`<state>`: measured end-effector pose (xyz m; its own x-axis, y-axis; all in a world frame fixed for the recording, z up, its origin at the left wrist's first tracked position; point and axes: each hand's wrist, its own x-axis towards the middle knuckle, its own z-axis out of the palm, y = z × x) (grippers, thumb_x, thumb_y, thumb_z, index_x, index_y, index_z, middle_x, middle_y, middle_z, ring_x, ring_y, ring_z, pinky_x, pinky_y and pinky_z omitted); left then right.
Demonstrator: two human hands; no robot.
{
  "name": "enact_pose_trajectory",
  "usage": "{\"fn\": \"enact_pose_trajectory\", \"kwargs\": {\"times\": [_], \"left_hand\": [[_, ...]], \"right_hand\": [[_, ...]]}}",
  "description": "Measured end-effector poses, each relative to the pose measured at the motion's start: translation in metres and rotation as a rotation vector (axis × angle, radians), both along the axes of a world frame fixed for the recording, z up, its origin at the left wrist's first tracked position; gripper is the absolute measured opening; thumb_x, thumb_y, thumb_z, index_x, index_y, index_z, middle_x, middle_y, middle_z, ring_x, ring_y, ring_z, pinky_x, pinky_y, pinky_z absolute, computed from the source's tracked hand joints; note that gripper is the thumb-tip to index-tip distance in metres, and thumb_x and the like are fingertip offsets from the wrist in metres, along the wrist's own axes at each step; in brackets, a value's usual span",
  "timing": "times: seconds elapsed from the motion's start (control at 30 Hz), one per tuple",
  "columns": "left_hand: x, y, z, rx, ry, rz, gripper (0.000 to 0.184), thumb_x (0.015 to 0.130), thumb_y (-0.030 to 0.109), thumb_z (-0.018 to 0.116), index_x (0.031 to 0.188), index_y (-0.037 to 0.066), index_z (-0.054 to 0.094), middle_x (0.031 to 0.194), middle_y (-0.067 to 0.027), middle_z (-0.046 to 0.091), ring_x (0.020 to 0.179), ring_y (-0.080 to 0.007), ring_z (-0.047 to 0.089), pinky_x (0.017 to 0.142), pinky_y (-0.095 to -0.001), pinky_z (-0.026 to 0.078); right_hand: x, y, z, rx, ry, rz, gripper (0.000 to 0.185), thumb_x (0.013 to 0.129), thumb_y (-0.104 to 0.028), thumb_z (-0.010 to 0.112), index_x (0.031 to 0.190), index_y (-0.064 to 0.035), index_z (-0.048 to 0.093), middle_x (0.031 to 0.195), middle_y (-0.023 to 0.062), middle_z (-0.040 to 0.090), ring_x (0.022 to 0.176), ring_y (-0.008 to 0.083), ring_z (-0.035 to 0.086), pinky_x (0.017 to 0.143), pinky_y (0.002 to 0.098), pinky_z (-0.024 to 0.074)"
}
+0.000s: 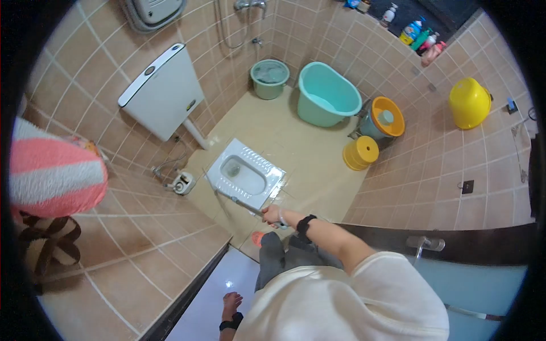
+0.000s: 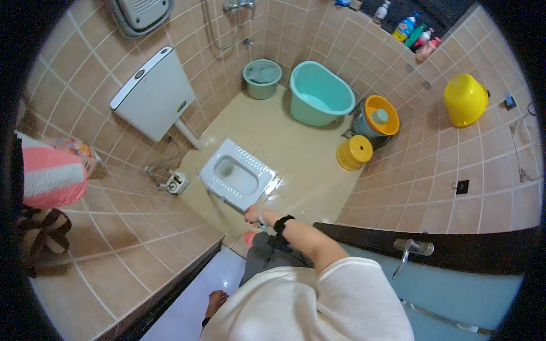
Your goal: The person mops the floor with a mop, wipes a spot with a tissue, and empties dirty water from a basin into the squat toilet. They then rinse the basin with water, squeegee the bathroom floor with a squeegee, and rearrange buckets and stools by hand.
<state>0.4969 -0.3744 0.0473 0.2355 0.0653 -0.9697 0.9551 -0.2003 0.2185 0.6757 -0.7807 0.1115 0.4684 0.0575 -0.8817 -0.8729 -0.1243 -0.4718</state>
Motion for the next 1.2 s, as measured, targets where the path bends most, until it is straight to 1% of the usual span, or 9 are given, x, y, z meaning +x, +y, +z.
{"fn": "enact_pose_trajectory", "kwargs": {"times": [0.2, 0.27, 0.4, 0.47, 0.53, 0.63, 0.73, 0.9, 1.2], "left_hand": [[0.033, 0.001, 0.003, -0.047, -0.111, -0.008, 0.028, 0.077, 0.02, 0.051, 0.098, 0.003, 0.047, 0.089, -0.0104, 0.055, 0.077, -0.0222, 0.057, 0.064, -0.033, 0.045], [0.044, -0.013, 0.011, -0.049, -0.104, -0.042, 0.026, 0.076, 0.019, 0.051, 0.097, 0.003, 0.047, 0.088, -0.0099, 0.055, 0.076, -0.0214, 0.057, 0.063, -0.0318, 0.044], [0.066, -0.031, 0.006, -0.08, -0.082, -0.243, 0.026, 0.076, 0.018, 0.052, 0.096, 0.003, 0.048, 0.085, -0.0094, 0.056, 0.075, -0.0211, 0.058, 0.062, -0.0315, 0.044], [0.075, -0.044, 0.003, -0.061, -0.044, -0.352, 0.025, 0.076, 0.018, 0.053, 0.096, 0.003, 0.048, 0.084, -0.0095, 0.057, 0.075, -0.0215, 0.058, 0.063, -0.0319, 0.045], [0.084, -0.057, 0.004, -0.06, -0.027, -0.376, 0.025, 0.076, 0.018, 0.052, 0.095, 0.003, 0.049, 0.083, -0.0095, 0.057, 0.074, -0.0215, 0.058, 0.063, -0.032, 0.045], [0.107, -0.074, 0.003, -0.086, -0.05, -0.331, 0.023, 0.077, 0.018, 0.051, 0.094, 0.003, 0.049, 0.082, -0.0095, 0.057, 0.073, -0.0209, 0.058, 0.061, -0.031, 0.045], [0.134, -0.094, -0.007, -0.102, -0.097, -0.323, 0.021, 0.078, 0.018, 0.051, 0.093, 0.004, 0.05, 0.082, -0.0096, 0.057, 0.072, -0.0205, 0.058, 0.06, -0.0293, 0.045], [0.185, -0.128, 0.005, -0.121, -0.19, -0.204, 0.019, 0.078, 0.02, 0.051, 0.09, 0.005, 0.049, 0.083, -0.0092, 0.058, 0.072, -0.0201, 0.059, 0.058, -0.0287, 0.045], [0.196, -0.17, 0.007, -0.103, -0.117, -0.245, 0.024, 0.078, 0.02, 0.05, 0.095, 0.002, 0.05, 0.087, -0.0124, 0.058, 0.076, -0.0252, 0.059, 0.064, -0.0336, 0.046]], "right_hand": [[-0.034, -0.043, -0.009, 0.007, 0.064, -0.191, 0.052, 0.072, -0.008, 0.056, 0.12, -0.0075, 0.039, 0.057, 0.0052, 0.047, 0.038, 0.0121, 0.043, 0.033, 0.029, 0.0352], [-0.061, -0.066, 0.032, -0.05, 0.02, -0.467, 0.012, 0.072, -0.005, 0.054, 0.083, 0.001, 0.052, 0.057, 0.0068, 0.049, 0.037, 0.0149, 0.044, 0.032, 0.0302, 0.036], [-0.152, -0.148, 0.044, 0.008, 0.049, -0.774, 0.008, 0.078, -0.008, 0.048, 0.078, -0.0001, 0.049, 0.056, 0.0053, 0.046, 0.038, 0.0147, 0.043, 0.033, 0.0296, 0.0364], [-0.192, -0.179, 0.058, -0.02, 0.126, -0.758, 0.051, 0.077, -0.003, 0.051, 0.123, -0.0083, 0.028, 0.056, 0.006, 0.046, 0.036, 0.0126, 0.04, 0.032, 0.027, 0.0346], [-0.232, -0.2, 0.044, -0.115, 0.162, -0.891, 0.012, 0.078, -0.007, 0.047, 0.069, -0.001, 0.052, 0.058, 0.0102, 0.051, 0.04, 0.0161, 0.049, 0.034, 0.0304, 0.0369], [-0.275, -0.25, -0.037, 0.039, 0.304, -1.012, 0.012, 0.075, -0.009, 0.051, 0.067, -0.0011, 0.056, 0.065, 0.0143, 0.058, 0.05, 0.0214, 0.056, 0.041, 0.0344, 0.0422], [-0.247, -0.26, -0.049, -0.771, -0.044, 0.532, 0.017, 0.076, -0.015, 0.05, 0.082, -0.0046, 0.062, 0.064, 0.0123, 0.059, 0.055, 0.0239, 0.057, 0.05, 0.0352, 0.0462], [-0.095, -0.236, -0.143, -0.822, -0.077, 0.83, 0.016, 0.065, -0.02, 0.061, 0.074, -0.0071, 0.065, 0.08, 0.0119, 0.063, 0.073, 0.0266, 0.061, 0.062, 0.0363, 0.0484], [0.094, -0.172, -0.042, -0.746, -0.382, 0.676, 0.017, 0.069, -0.016, 0.056, 0.073, -0.0005, 0.063, 0.076, 0.0128, 0.063, 0.07, 0.0261, 0.062, 0.059, 0.036, 0.0486]]}}
